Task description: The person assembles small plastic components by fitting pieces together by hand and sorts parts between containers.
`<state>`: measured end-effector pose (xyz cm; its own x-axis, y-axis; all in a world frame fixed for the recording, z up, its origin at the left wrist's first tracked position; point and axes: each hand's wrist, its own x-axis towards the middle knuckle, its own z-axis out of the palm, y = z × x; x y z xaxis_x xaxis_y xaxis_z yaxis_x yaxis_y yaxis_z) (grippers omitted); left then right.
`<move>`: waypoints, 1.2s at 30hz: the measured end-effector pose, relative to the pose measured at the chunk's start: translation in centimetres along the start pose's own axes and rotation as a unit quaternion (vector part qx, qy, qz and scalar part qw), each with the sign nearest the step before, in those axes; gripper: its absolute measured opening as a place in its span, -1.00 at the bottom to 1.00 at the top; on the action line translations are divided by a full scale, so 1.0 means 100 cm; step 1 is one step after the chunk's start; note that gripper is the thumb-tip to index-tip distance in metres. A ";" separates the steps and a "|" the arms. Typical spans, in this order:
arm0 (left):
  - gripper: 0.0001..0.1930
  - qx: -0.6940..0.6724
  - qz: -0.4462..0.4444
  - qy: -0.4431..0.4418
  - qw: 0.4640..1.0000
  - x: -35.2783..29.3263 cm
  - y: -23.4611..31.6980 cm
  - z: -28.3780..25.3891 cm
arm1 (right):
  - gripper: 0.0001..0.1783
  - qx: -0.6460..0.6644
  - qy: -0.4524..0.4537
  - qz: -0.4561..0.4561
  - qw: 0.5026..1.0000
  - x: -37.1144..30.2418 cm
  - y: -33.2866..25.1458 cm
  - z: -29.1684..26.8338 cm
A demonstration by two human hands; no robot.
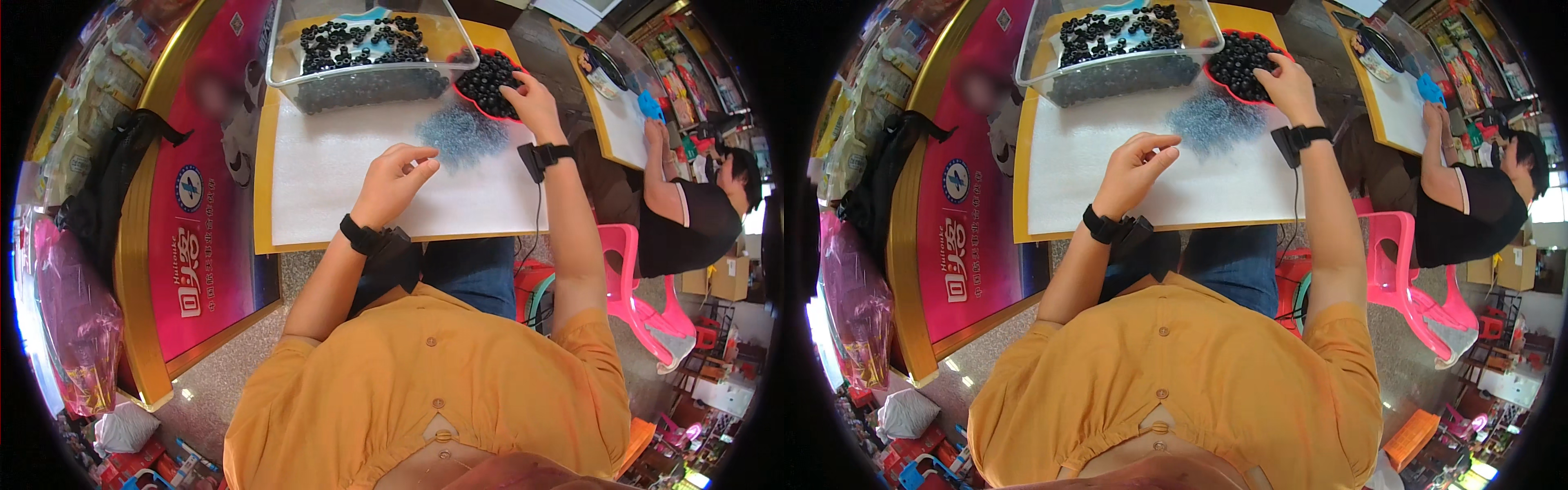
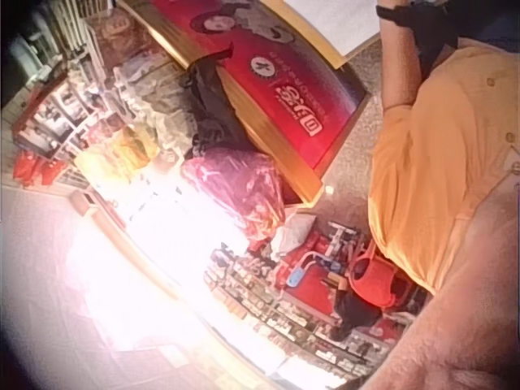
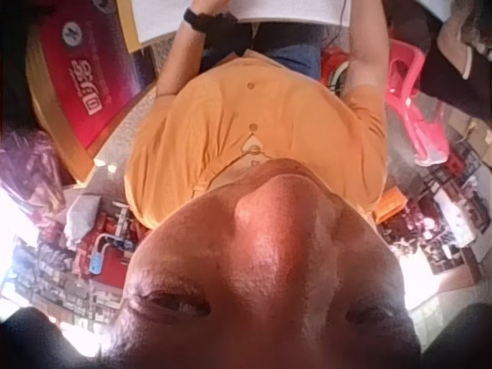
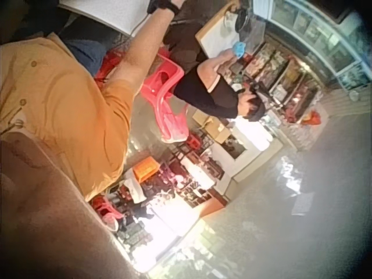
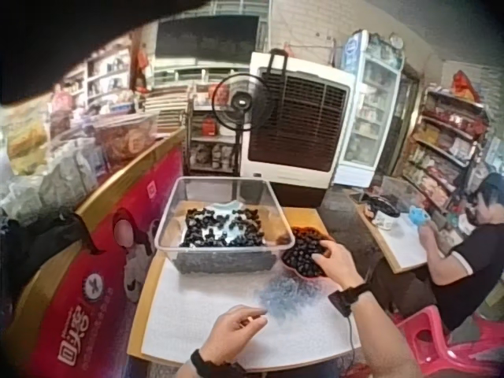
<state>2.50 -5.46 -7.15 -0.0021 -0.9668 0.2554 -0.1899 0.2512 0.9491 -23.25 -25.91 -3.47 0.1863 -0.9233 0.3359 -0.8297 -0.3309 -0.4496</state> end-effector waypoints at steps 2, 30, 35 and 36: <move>-0.72 0.001 -0.032 0.010 0.999 0.001 -0.014 -0.002 | -0.43 0.021 0.024 -0.030 0.999 0.004 -0.010 -0.006; -0.72 -0.149 -0.148 0.076 0.975 0.006 -0.033 -0.012 | 0.00 -0.135 -0.642 -0.034 0.754 0.109 -0.235 0.106; -0.72 -0.150 -0.142 0.076 0.975 0.007 -0.033 -0.011 | -0.37 -0.095 -0.626 -0.040 0.773 0.108 -0.232 0.099; -0.73 -0.152 -0.144 0.078 0.975 0.006 -0.033 -0.010 | -0.37 -0.094 -0.626 -0.040 0.773 0.107 -0.234 0.094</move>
<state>4.14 -6.82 -9.96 0.1628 -0.9863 -0.0266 0.1399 -0.0037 0.9902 3.06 -29.93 2.90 0.5065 -0.4043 -0.7615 -0.8288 -0.4720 -0.3006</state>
